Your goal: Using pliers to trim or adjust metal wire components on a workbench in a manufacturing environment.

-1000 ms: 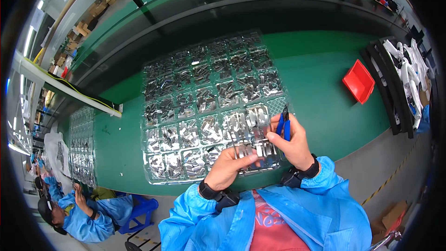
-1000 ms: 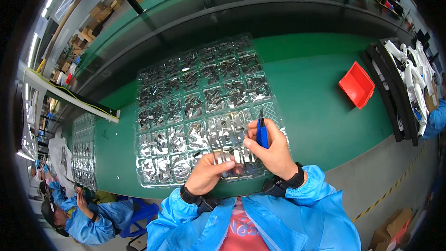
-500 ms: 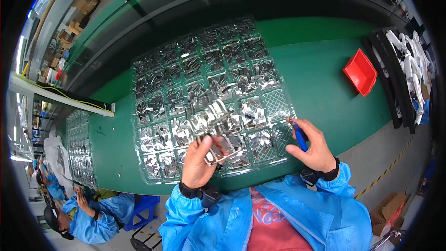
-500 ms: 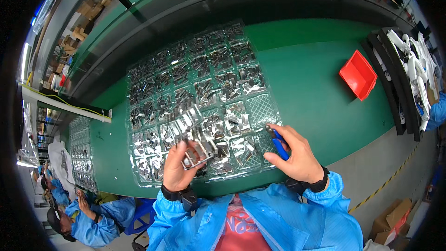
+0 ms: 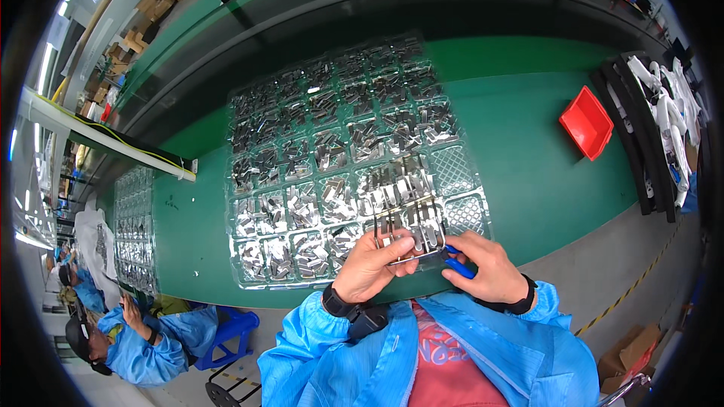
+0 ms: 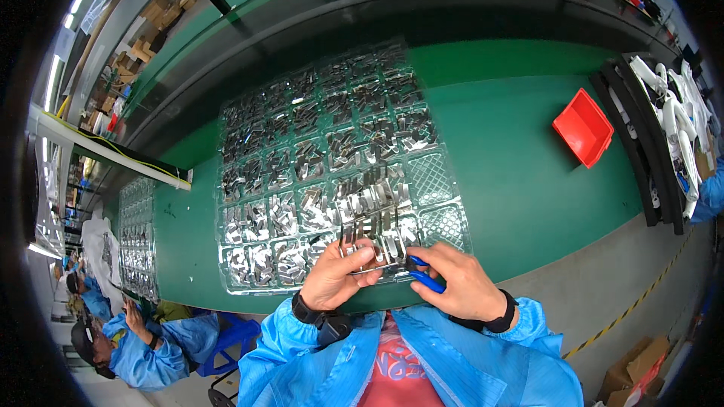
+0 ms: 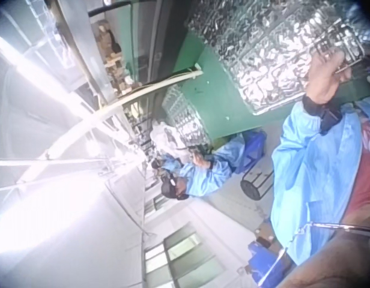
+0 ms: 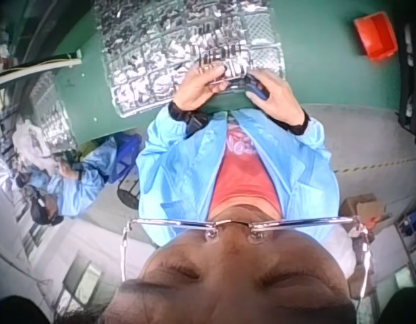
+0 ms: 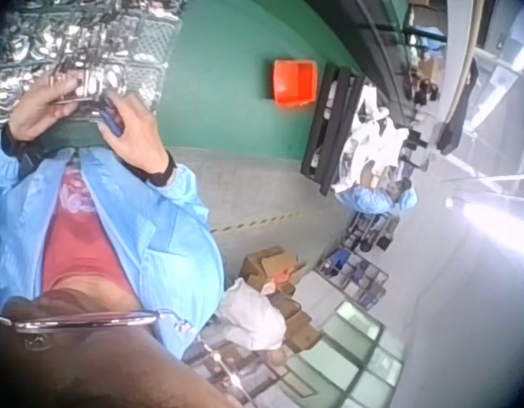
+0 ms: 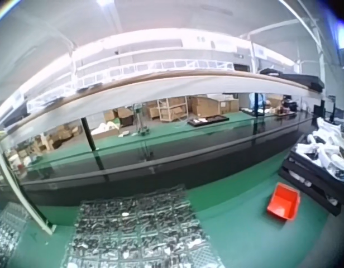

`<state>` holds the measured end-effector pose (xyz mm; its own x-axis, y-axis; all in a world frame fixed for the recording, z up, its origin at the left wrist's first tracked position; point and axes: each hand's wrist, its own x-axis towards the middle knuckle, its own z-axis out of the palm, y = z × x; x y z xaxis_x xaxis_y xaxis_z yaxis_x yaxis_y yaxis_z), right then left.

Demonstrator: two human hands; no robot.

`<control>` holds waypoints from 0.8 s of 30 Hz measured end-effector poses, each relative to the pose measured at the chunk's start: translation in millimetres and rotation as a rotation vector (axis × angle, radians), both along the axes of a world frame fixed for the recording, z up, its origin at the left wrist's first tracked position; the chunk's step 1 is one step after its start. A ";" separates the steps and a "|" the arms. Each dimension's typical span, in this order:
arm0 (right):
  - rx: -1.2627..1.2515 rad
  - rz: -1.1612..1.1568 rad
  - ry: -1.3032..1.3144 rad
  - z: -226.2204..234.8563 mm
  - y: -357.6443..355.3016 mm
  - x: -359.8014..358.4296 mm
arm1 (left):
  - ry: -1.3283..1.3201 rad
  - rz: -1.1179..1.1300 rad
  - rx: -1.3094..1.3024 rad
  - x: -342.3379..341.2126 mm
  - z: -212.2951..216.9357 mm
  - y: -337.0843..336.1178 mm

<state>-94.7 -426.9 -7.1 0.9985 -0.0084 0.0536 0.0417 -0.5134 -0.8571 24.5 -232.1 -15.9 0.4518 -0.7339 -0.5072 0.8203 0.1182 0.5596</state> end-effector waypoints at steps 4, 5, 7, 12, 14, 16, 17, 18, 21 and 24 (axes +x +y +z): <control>-0.020 -0.015 -0.043 -3.3 4.6 -4.3 | 0.036 0.014 -0.048 -4.1 -4.2 -2.3; -0.022 -0.023 -0.056 -4.1 5.5 -4.8 | 0.048 -0.006 -0.065 -4.4 -7.0 -1.9; -0.023 -0.029 -0.068 -6.7 6.8 -5.4 | 0.061 -0.024 -0.081 -5.4 -10.8 -1.1; -0.068 -0.028 -0.109 -6.9 8.2 -5.4 | 0.097 -0.051 -0.136 -7.3 -11.2 -0.5; -0.067 -0.036 -0.108 -7.2 8.8 -5.5 | 0.098 -0.042 -0.132 -8.6 -9.7 -0.4; -0.067 -0.047 -0.106 -6.8 8.6 -5.8 | 0.098 -0.036 -0.127 -9.5 -9.4 -1.3; -0.065 -0.042 -0.120 -6.4 8.1 -5.3 | 0.113 -0.045 -0.132 -9.7 -9.5 -1.8; -0.062 -0.037 -0.133 -6.2 7.9 -4.7 | 0.127 -0.053 -0.136 -9.6 -9.8 -2.1; -0.071 -0.024 -0.160 -5.3 8.1 -4.1 | 0.132 -0.053 -0.119 -10.4 -6.4 -3.7; -0.100 -0.022 -0.182 -8.4 7.8 -4.3 | 0.160 -0.084 -0.112 -9.2 -8.6 -1.8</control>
<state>-99.0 -419.1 -15.5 0.9719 -0.0158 0.2348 0.1789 -0.5984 -0.7810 15.3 -233.9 -24.5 0.3067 -0.8214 -0.4808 0.9071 0.0992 0.4091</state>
